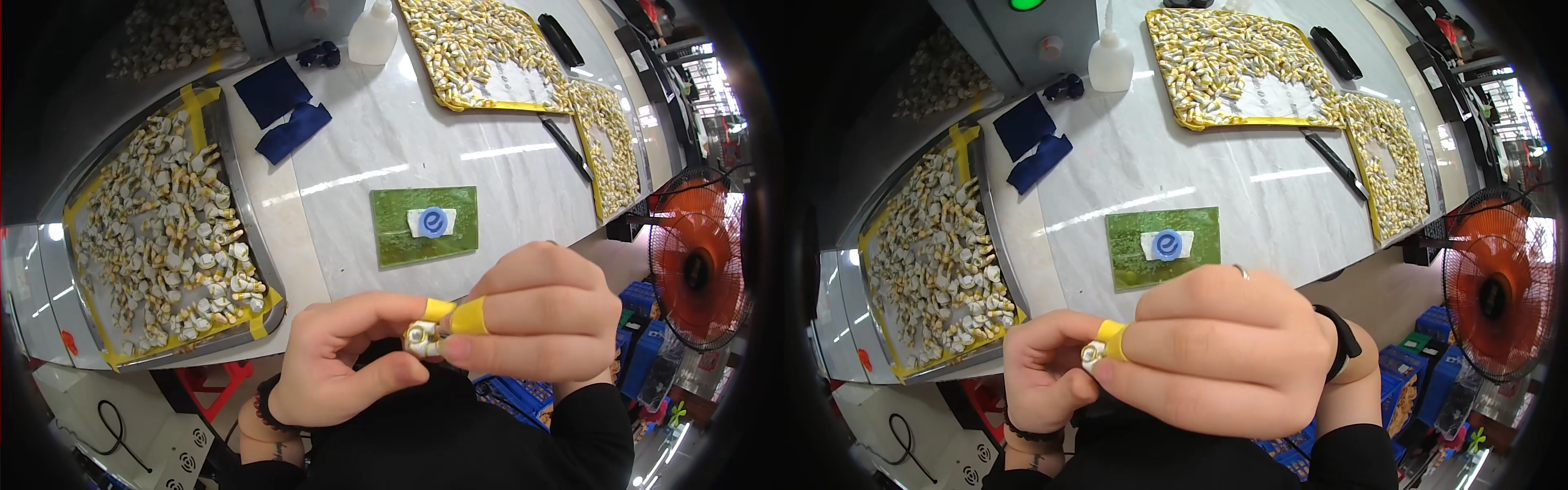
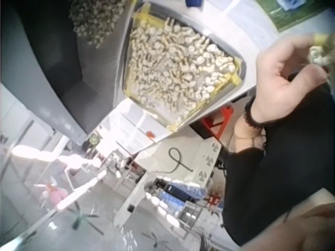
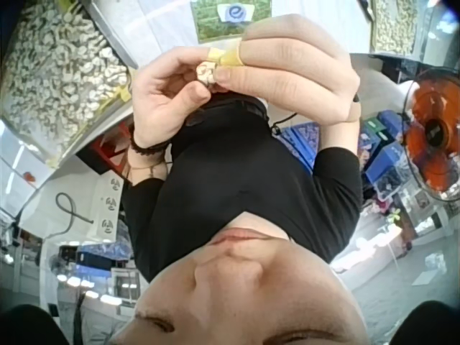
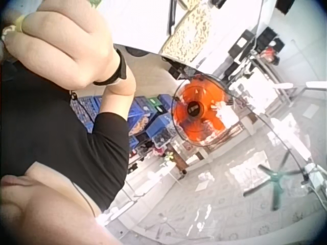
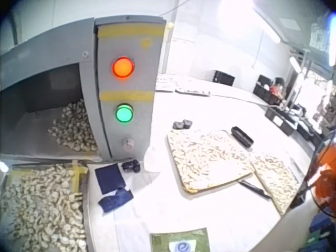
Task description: The person repeatedly picks small white-and-yellow cylindrical objects from a tray, applies a small amount of blue paste from a green pad to the object's tip, and places the treated object onto a second tray. This cycle continues throughout the clip.
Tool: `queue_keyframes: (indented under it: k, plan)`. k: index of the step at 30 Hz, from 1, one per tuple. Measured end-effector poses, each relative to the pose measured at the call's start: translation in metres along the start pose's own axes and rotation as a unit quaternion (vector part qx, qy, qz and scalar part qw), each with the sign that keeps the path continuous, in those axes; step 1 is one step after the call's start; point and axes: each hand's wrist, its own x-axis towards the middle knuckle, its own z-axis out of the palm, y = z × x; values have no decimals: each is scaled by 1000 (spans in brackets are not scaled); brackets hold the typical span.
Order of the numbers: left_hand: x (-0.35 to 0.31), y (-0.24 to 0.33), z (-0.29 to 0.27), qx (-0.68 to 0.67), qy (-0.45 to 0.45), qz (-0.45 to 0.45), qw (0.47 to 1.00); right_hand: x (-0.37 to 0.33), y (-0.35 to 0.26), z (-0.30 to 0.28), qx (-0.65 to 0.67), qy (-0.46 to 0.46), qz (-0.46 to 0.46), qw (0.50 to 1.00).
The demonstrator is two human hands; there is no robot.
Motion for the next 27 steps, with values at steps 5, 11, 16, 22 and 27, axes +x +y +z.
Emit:
queue_keyframes:
  k: [5,11,16,22,27]
  plan:
    - [1,0,-1,20,2,-3,1000,-8,-2,9,2,32,-14,999]
    - [1,-9,1,55,28,-5,998,-21,-2,-3,-6,17,-20,1000]
    - [-4,-11,1,12,102,-29,994,-23,14,-55,-158,80,148,973]
    - [-11,-17,-8,-18,93,-13,995,-166,152,-231,-445,5,491,749]
    - [-13,-15,-7,-19,101,-32,994,-187,189,-224,-395,-12,536,746]
